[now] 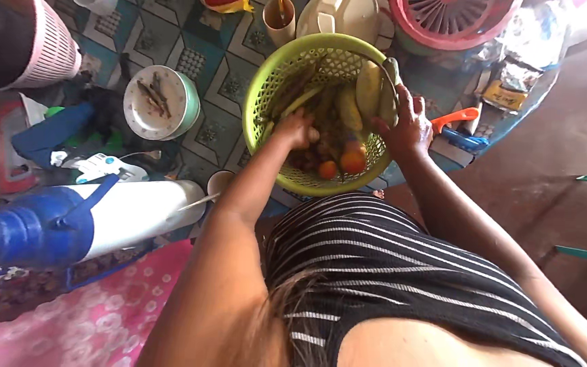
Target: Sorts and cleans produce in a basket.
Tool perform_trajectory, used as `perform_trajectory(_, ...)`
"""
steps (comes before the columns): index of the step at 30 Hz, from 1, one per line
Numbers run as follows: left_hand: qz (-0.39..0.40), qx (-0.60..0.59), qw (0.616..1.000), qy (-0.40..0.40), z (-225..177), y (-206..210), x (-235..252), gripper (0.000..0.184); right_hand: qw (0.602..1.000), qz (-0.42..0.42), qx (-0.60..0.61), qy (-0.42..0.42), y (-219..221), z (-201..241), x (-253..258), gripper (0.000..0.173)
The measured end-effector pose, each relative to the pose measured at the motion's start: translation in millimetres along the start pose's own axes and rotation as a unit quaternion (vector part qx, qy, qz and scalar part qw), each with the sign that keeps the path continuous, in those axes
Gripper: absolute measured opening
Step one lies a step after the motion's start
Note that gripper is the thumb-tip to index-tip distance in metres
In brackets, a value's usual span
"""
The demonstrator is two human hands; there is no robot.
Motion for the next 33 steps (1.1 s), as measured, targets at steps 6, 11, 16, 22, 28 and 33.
perform_trajectory(6,0.004,-0.004,0.990,0.139,-7,-7,-9,0.046,1.000,-0.002,0.003,-0.008,-1,-1,0,0.078)
perform_trajectory(11,0.038,-0.046,0.991,0.117,-3,9,-8,0.055,1.000,-0.003,0.005,-0.012,0,0,1,0.077)
perform_trajectory(16,0.104,0.001,0.991,0.085,-17,10,2,0.054,1.000,-0.003,0.000,-0.004,1,-1,1,0.077)
perform_trajectory(22,0.188,0.017,0.979,0.073,-17,-8,-54,0.047,1.000,-0.001,0.006,-0.012,0,-2,1,0.076)
perform_trajectory(28,0.189,-0.021,0.979,0.078,-15,-26,-81,0.038,1.000,0.012,0.013,-0.004,-2,0,1,0.076)
perform_trajectory(33,0.092,-0.091,0.988,0.086,-33,-22,-52,0.039,1.000,0.008,0.011,-0.006,-1,-1,2,0.076)
Point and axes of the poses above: each hand's wrist, its own x-axis towards the middle knuckle, its own y-axis out of the palm, z = x × y, the point moved 5 cm from there along x, towards the middle knuckle, and after that the axes turned 12 degrees about -z, right-handed, at the moved point
